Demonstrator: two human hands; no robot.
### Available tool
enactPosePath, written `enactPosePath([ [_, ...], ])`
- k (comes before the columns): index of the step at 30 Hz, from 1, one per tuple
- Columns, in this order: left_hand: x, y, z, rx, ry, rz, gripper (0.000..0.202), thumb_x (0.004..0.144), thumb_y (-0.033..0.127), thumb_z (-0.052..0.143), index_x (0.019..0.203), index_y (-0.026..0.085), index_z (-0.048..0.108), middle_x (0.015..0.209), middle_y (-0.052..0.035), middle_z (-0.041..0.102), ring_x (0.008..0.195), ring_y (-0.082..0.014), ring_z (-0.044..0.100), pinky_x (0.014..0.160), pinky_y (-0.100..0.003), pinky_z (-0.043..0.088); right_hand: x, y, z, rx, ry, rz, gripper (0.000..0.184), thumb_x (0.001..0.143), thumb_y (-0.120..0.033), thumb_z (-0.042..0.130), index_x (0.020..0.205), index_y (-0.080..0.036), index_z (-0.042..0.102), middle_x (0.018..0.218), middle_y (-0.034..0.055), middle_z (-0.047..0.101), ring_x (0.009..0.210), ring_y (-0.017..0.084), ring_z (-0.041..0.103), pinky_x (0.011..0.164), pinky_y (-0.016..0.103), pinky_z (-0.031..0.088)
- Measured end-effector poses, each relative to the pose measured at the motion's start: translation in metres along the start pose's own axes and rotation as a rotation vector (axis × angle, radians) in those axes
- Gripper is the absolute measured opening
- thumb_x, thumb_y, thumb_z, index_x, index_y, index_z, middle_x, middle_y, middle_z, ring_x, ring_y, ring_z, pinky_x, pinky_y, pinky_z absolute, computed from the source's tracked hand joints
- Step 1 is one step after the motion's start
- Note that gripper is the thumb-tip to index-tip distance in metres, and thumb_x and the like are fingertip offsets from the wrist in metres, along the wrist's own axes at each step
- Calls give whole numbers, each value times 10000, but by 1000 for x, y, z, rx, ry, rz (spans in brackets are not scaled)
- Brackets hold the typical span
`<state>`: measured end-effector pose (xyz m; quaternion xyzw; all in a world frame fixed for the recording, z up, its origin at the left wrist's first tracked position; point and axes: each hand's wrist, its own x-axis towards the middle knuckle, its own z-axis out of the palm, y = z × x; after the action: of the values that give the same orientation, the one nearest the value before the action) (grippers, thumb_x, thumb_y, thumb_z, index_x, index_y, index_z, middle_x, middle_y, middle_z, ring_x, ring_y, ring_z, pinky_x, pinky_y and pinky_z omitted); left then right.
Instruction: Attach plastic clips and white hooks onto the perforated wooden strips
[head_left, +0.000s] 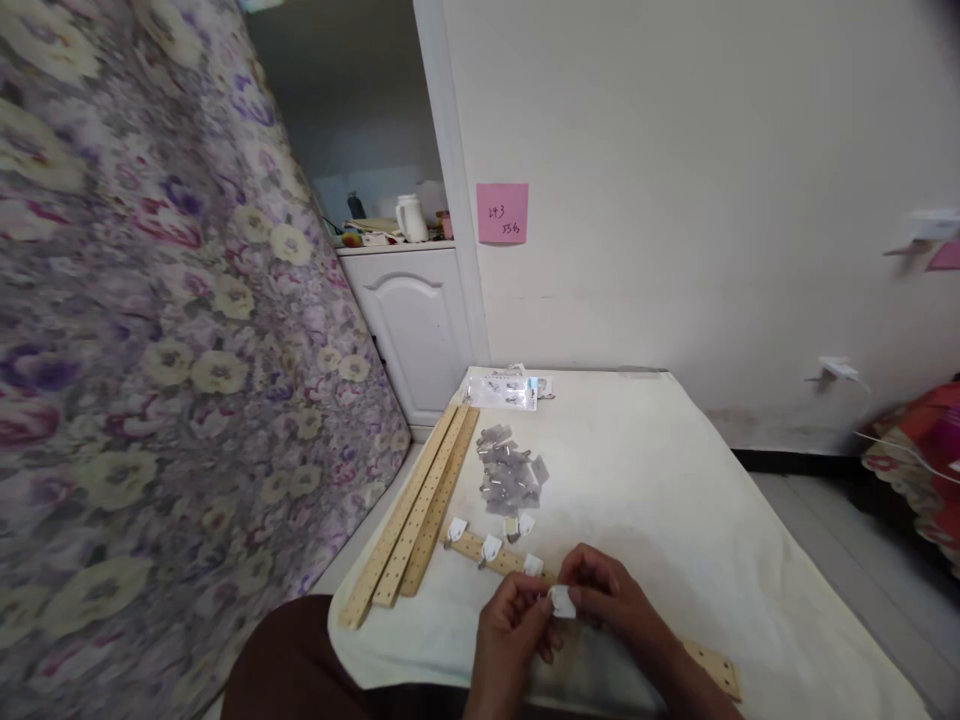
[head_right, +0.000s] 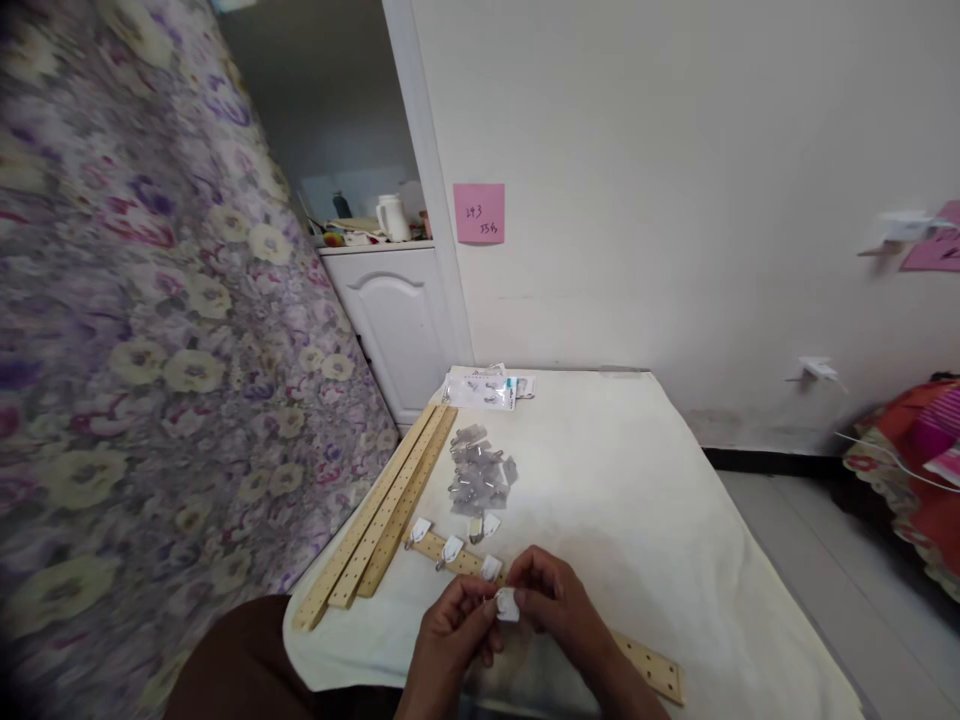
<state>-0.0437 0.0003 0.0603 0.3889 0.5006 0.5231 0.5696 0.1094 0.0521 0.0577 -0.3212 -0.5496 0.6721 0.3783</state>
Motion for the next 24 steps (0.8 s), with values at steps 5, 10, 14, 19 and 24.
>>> enactPosePath([
  [5,-6,-9,10,-24,101,19,403,637,502,743,774,157,587,531,29,593,477,-102,549,464,-198,418,-6,9,-4,-37,0,119,297,699,-375,679,870,-187,525,633,-53,555,438,77,496,444,205,380],
  [10,-10,-25,19,-16,132,38,414,648,531,723,781,171,566,585,20,600,523,-111,566,483,-202,429,-10,7,-12,-50,13,101,255,676,-332,678,834,-186,539,635,-43,567,489,92,511,491,219,404],
  [14,-13,-41,20,30,29,22,379,673,496,701,826,189,539,675,30,578,545,-102,553,507,-206,418,-10,0,-25,-245,91,43,187,746,-332,592,836,-170,609,659,-8,596,612,131,536,577,240,405],
  [19,-19,-47,9,470,-78,170,62,763,224,584,801,191,548,708,21,559,634,-110,514,590,-211,406,-5,8,-37,-441,174,14,177,754,-254,538,834,-162,666,639,-1,609,627,151,537,597,253,396],
  [24,-21,-44,-2,855,-164,555,160,840,138,442,871,207,582,827,-41,613,783,-161,552,689,-249,443,3,22,-35,-552,192,9,194,737,-224,529,827,-168,692,658,10,638,647,163,554,611,256,402],
])
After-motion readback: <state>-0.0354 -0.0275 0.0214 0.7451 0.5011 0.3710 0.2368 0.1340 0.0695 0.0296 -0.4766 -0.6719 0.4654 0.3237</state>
